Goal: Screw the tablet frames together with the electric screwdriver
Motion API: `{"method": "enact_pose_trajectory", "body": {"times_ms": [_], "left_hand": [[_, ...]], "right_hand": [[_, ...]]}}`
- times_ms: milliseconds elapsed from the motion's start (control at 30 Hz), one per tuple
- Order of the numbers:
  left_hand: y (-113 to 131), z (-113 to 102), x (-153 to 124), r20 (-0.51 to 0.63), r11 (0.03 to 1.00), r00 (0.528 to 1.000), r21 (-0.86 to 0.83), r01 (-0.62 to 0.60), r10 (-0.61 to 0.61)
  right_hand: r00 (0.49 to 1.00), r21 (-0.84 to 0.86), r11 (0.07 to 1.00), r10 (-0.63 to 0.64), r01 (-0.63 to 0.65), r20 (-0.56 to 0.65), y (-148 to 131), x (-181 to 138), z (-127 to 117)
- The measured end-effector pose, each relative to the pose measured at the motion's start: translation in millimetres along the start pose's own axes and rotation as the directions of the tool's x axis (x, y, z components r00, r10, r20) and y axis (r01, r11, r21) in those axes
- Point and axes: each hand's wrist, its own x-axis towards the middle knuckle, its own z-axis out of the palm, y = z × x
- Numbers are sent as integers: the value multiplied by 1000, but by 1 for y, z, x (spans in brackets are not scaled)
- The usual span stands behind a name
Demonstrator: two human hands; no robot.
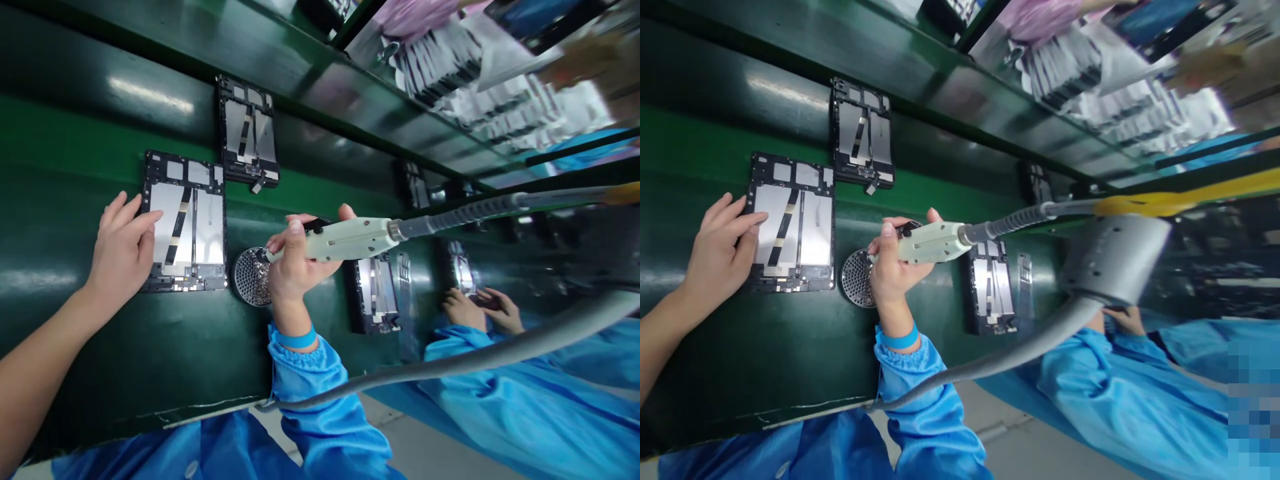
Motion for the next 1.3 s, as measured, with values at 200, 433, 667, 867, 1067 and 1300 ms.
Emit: {"method": "enact_pose_trajectory", "body": {"times_ms": [200,433,667,867,1067,1300], "left_hand": [[4,-1,-12,42,999,998,5,-43,42],[-1,-3,-6,-1,999,999,12,-48,48],[4,0,-4,-11,999,1000,35,5,-5],[8,0,-3,11,1000,1000,24,-5,5],[8,1,-2,-3,1000,1000,4,-14,14],[5,1,-2,-25,999,999,7,-34,34]], "right_hand": [[1000,-55,998,-15,14,-5,0,0,0],[1000,-59,998,10,-11,-18,-4,1,1],[1000,-33,999,-18,18,4,-6,0,1],[1000,-60,998,0,0,-12,-4,0,0],[998,-27,998,-52,51,-21,-3,1,4],[998,-22,998,-55,55,22,0,-3,6]]}}
